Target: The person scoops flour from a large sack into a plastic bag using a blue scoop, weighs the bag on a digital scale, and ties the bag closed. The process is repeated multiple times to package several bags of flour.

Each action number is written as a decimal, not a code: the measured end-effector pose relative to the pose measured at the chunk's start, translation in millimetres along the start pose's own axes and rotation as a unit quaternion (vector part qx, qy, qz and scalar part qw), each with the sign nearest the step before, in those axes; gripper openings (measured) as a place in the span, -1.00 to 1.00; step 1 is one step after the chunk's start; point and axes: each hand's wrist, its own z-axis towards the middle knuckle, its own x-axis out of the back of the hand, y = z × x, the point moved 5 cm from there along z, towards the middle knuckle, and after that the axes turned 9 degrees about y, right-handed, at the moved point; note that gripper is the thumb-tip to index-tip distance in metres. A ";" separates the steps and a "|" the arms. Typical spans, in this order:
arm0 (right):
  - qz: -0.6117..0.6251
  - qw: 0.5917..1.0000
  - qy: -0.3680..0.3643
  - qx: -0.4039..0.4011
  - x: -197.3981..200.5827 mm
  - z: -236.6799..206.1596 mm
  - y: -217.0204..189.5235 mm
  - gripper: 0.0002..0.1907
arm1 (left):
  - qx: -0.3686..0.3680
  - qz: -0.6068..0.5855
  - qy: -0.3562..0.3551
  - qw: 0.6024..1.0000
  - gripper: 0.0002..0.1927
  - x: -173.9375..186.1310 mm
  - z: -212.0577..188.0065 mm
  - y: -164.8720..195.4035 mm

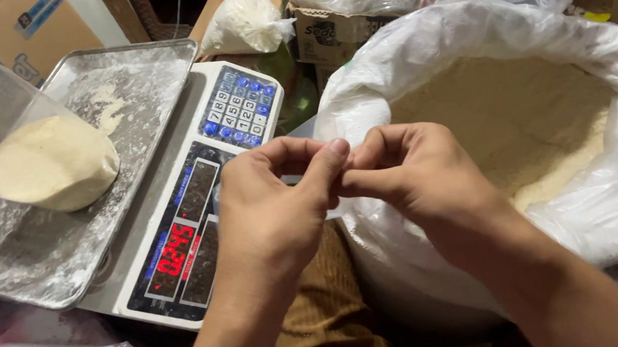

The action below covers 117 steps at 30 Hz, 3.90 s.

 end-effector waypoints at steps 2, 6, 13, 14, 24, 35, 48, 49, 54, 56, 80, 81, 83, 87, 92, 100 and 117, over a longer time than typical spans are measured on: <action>-0.040 0.998 -0.020 -0.051 11.3 -0.6 0.6 -0.86 | 0.008 -0.056 -0.006 0.998 -0.71 -3.4 -0.2 -4.5; 0.043 0.986 0.033 -0.156 26.2 -3.9 -0.1 -0.87 | 0.137 -0.107 0.015 0.985 -0.75 5.3 4.9 -22.6; 0.284 0.910 0.106 -0.284 30.3 -4.4 -8.2 -0.92 | 0.328 -0.500 -0.096 0.795 -0.72 -22.6 12.5 -24.8; 0.302 0.901 0.107 -0.292 29.6 -4.4 -10.0 -0.91 | 0.316 -0.509 -0.104 0.794 -0.70 -23.0 16.0 -21.2; 0.099 0.992 -0.074 -0.005 31.1 1.6 -79.8 -0.95 | -0.101 -0.020 -0.140 0.985 -0.41 -21.0 25.8 24.7; -0.425 0.878 -0.027 0.219 52.9 38.1 -40.7 -0.72 | -0.334 0.232 0.054 0.912 -0.90 -35.0 12.2 38.1; -0.694 0.674 0.037 -0.251 148.9 80.1 121.6 -0.68 | -0.218 0.171 0.061 0.959 -0.56 -10.9 30.3 22.0; -0.706 0.659 0.044 -0.256 151.0 80.7 123.4 -0.71 | -0.232 0.168 0.066 0.956 -0.56 -10.5 30.4 22.5; -0.676 0.689 0.060 -0.256 177.2 94.1 123.3 -0.72 | -0.246 0.161 0.071 0.953 -0.56 -6.0 31.1 19.1; -0.692 0.680 0.062 -0.235 195.5 103.8 114.4 -0.70 | -0.213 0.157 0.062 0.962 -0.57 -3.0 32.7 14.9; -0.336 0.902 0.170 -0.210 234.2 53.6 11.6 -0.71 | -0.097 0.220 0.090 0.966 -0.56 22.1 32.2 13.6; -0.331 0.907 0.165 -0.202 233.5 50.2 1.1 -0.72 | -0.082 0.209 0.083 0.971 -0.56 23.6 33.4 13.2; -0.346 0.903 0.152 -0.206 235.0 46.8 -19.9 -0.66 | -0.106 0.190 0.087 0.972 -0.57 27.8 34.4 16.9; -0.327 0.924 0.046 -0.192 215.1 60.1 -58.0 -0.63 | -0.014 0.141 0.110 0.984 -0.58 42.2 39.3 7.7; -0.334 0.934 0.020 -0.128 137.4 83.2 -92.2 -0.65 | 0.018 0.091 0.141 0.986 -0.59 73.6 41.0 -2.4; -0.286 0.954 -0.074 0.044 -88.1 129.3 -104.3 -0.72 | 0.076 0.046 0.178 0.980 -0.63 124.0 43.5 -39.0; -0.385 0.869 -0.118 0.286 -215.2 126.0 -82.2 -0.76 | -0.031 -0.044 0.145 0.988 -0.69 107.5 18.8 -33.7</action>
